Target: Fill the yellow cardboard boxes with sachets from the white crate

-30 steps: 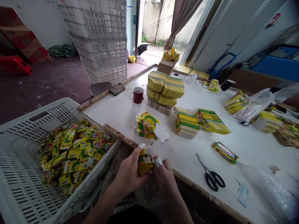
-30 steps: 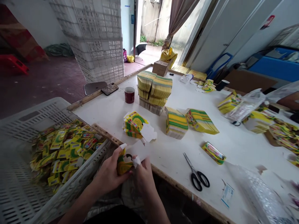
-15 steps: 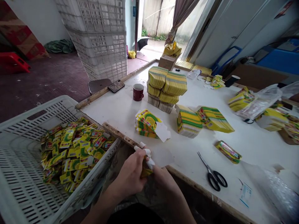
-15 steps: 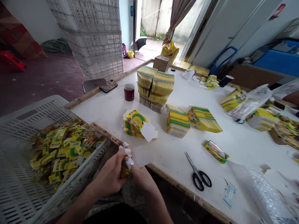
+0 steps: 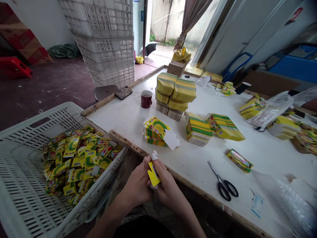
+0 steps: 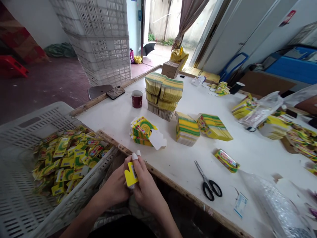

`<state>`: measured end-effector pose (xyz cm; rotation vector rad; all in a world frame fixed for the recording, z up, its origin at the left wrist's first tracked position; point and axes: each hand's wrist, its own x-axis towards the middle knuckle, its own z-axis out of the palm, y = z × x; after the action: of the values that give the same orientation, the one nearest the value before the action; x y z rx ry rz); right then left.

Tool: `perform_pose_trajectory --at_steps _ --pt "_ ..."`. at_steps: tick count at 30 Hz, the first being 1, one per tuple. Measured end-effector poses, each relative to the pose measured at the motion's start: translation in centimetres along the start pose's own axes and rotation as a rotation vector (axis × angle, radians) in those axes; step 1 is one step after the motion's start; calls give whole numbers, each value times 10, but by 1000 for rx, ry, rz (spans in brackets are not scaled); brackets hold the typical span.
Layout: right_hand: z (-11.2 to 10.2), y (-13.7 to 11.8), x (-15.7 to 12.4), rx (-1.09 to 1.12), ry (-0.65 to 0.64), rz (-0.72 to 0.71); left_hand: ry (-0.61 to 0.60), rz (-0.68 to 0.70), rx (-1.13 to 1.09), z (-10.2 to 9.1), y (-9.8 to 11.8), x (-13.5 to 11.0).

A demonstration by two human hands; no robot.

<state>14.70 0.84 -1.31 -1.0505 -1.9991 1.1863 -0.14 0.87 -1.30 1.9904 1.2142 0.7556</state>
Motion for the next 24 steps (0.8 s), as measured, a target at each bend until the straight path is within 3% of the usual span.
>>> perform_pose_trajectory --at_steps 3,7,14,20,24 --pt "1 6 5 33 91 -8 90 -72 -30 2 -2 -2" --pt "-5 14 8 144 266 96 218 -166 113 -8 -2 -7" --pt "-17 12 4 -154 42 -56 178 -116 98 -34 -5 -5" --pt "-43 4 10 -92 -134 -127 114 -94 95 -44 -7 -4" --pt "-40 3 11 -89 -82 -106 133 -105 142 -44 -4 0"
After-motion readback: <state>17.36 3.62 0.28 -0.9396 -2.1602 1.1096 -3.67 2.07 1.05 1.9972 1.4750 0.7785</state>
